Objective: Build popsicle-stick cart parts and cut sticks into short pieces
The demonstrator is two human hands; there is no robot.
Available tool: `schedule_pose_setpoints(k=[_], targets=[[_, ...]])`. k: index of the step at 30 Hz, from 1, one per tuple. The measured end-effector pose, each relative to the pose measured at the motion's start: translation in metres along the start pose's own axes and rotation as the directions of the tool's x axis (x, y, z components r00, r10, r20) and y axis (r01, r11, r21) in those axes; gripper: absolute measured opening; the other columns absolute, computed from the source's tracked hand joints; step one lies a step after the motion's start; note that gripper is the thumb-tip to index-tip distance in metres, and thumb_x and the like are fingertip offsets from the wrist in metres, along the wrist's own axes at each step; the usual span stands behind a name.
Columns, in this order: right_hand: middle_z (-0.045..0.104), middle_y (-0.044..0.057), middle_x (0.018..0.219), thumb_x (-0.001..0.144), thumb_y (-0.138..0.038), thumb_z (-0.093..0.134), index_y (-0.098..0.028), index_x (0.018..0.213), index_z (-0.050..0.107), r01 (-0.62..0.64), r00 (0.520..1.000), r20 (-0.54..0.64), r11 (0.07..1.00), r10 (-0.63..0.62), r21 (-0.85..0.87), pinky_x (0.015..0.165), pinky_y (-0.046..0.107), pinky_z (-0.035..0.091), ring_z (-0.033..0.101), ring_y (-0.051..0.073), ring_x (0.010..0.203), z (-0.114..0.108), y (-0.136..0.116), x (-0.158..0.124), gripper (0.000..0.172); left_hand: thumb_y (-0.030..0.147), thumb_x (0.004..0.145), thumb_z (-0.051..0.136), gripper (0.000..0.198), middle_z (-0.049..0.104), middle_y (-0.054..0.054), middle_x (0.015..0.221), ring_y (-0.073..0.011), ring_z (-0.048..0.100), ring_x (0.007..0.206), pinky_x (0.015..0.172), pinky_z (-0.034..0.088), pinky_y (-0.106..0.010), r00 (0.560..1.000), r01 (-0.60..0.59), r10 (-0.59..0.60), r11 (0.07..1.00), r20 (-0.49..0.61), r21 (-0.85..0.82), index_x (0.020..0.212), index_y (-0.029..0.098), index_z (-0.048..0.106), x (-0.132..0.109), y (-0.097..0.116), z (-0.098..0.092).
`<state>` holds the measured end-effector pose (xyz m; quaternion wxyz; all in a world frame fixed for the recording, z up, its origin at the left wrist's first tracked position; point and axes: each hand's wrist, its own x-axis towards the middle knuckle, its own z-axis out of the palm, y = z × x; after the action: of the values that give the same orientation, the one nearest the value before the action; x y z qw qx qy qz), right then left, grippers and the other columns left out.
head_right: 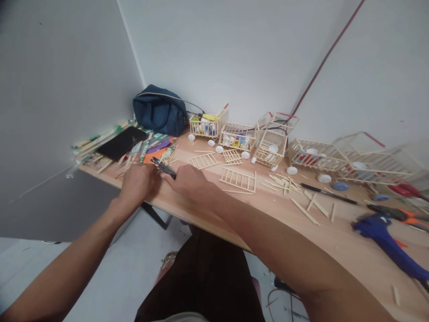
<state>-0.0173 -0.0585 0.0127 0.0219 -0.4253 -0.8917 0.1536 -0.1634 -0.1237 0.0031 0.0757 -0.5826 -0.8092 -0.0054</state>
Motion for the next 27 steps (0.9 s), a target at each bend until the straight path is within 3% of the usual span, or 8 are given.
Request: schedule_pose_setpoints(k=[4, 11, 17, 27], targets=[[0.072, 0.023, 0.096, 0.086, -0.067, 0.041, -0.009, 0.101, 0.072, -0.027, 0.999, 0.045, 0.999, 0.028, -0.018, 0.074, 0.036, 0.051, 0.069, 0.032, 0.094, -0.005, 0.002, 0.001, 0.068, 0.018, 0.087, 0.041, 0.031, 0.069, -0.02, 0.094, -0.0301, 0.068, 0.089, 0.072, 0.048, -0.033, 1.0, 0.005, -0.005, 0.999, 0.006, -0.035, 0.095, 0.01, 0.069, 0.0, 0.002, -0.001], [0.072, 0.021, 0.101, 0.087, -0.053, 0.047, -0.011, 0.107, 0.071, -0.046, 0.997, 0.054, 0.998, 0.049, -0.044, 0.076, 0.035, 0.052, 0.07, 0.03, 0.094, 0.0, 0.005, 0.006, 0.052, 0.019, 0.088, 0.039, 0.032, 0.07, -0.02, 0.094, -0.0314, 0.068, 0.089, 0.07, 0.048, -0.035, 1.0, 0.016, -0.015, 0.999, 0.01, -0.028, 0.095, 0.011, 0.069, -0.001, 0.003, -0.003], [0.071, 0.023, 0.101, 0.088, -0.056, 0.046, -0.009, 0.104, 0.071, -0.004, 0.999, 0.049, 1.0, 0.005, -0.026, 0.078, 0.035, 0.052, 0.069, 0.031, 0.098, 0.001, 0.003, 0.01, 0.056, 0.013, 0.081, 0.042, 0.03, 0.07, -0.019, 0.09, -0.032, 0.068, 0.087, 0.069, 0.048, -0.035, 1.0, 0.001, -0.001, 1.0, 0.014, -0.001, 0.094, 0.011, 0.07, 0.001, -0.004, -0.002], [0.07, 0.025, 0.101, 0.089, -0.059, 0.044, -0.007, 0.106, 0.069, 0.041, 0.999, 0.002, 0.997, -0.041, -0.064, 0.079, 0.039, 0.052, 0.068, 0.034, 0.098, -0.001, -0.001, 0.009, 0.06, 0.02, 0.086, 0.041, 0.032, 0.07, -0.02, 0.088, -0.0319, 0.067, 0.085, 0.069, 0.047, -0.035, 0.999, 0.044, -0.044, 0.999, 0.005, -0.023, 0.096, 0.011, 0.071, 0.0, -0.005, 0.0]])
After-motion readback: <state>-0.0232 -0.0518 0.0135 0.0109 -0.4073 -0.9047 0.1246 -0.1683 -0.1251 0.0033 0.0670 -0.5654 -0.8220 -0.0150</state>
